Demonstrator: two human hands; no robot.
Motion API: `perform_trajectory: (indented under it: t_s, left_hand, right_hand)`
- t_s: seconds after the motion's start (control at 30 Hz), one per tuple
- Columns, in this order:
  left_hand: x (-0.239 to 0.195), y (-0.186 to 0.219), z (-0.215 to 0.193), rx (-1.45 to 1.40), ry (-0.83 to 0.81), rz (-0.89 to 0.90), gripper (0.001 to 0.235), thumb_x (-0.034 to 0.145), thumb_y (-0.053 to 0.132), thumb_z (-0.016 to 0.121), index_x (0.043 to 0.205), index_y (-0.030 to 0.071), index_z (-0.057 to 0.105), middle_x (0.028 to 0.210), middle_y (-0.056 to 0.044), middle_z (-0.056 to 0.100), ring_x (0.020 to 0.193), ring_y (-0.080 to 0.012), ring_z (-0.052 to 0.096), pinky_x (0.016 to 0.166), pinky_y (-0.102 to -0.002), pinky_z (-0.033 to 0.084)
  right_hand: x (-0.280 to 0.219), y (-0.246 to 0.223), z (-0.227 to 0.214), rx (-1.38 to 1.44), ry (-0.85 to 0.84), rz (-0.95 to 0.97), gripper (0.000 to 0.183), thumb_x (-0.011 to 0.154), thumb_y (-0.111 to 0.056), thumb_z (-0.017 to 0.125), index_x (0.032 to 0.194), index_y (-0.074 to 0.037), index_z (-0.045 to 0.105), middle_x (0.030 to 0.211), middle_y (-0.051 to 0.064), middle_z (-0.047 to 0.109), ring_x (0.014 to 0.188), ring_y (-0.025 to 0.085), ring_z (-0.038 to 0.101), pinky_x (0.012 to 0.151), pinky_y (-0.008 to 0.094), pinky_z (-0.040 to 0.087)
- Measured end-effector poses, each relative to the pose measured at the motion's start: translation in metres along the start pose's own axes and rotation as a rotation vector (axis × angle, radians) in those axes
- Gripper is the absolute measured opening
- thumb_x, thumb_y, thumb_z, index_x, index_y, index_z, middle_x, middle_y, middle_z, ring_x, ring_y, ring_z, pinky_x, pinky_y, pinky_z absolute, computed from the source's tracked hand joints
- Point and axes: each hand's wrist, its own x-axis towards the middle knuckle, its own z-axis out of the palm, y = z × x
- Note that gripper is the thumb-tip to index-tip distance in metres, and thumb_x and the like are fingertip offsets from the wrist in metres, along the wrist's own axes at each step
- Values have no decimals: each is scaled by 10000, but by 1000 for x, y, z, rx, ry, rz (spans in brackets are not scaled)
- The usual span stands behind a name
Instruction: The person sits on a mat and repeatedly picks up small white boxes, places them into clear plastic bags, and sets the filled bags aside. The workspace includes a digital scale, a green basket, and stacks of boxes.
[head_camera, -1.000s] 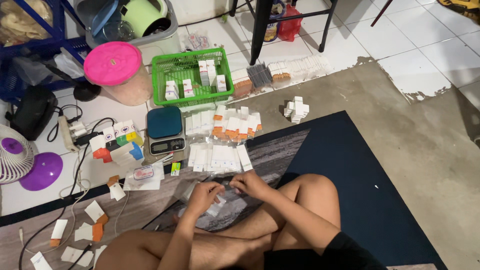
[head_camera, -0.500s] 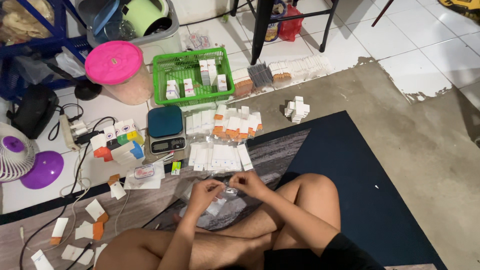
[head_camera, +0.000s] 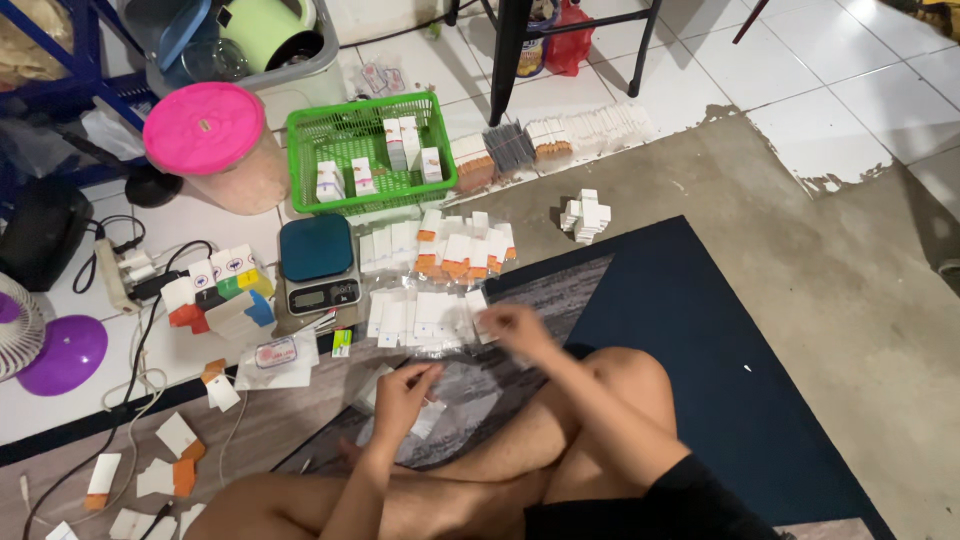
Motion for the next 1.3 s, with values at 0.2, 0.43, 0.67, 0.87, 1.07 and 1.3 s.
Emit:
perform_trajectory:
  t_s: [0.2,0.43,0.67,0.87,1.07,1.3]
  left_hand:
    - [-5,26,-1,155,-9,164,199,928,288,753,994,124,844,780,-143,797,790,-317,773,699,-398,615]
    - [-1,34,2,235,-94,137,178,890,296,796,950,132,830,855,-106,808,836,-303,782,686,-367,646]
    - [3,41,1,278,-139,165,142,893,235,779,941,105,809,845,-113,791,737,-292,778,646,-348,648]
    - [3,50,1,246,-155,223,98,884,203,767,916,117,801,792,-99,765,677,-285,751,627,-357,616]
    - [1,56,-2,267,-144,217,124,901,228,758,914,111,796,766,-98,755,691,-269,753,639,-337,618]
    - [-2,50,-1,290,-138,224,164,922,258,747,944,104,800,830,-108,775,717,-278,759,629,-328,616]
  right_hand:
    - [108,65,-176,-444,551,186,190,893,-271,759,1042,-168,818,927,136,776,896,371,739,753,460,573]
    - [173,108,-249,-767,675,437,282,907,-388,774,1098,-183,799,986,49,784,976,320,744,813,465,592]
    - [200,139,-259,-953,554,525,450,811,-450,854,1067,-84,794,964,155,738,996,398,731,828,521,587]
    - [206,137,-263,-836,562,591,471,758,-433,896,1090,-120,780,985,150,750,1029,395,722,847,520,578]
    - [200,128,-258,-669,573,527,455,779,-360,904,1109,-75,777,987,173,759,1031,413,715,836,533,571]
    - [123,114,-183,-862,138,278,359,836,-299,802,1137,-106,773,1027,131,791,1012,367,742,849,491,588]
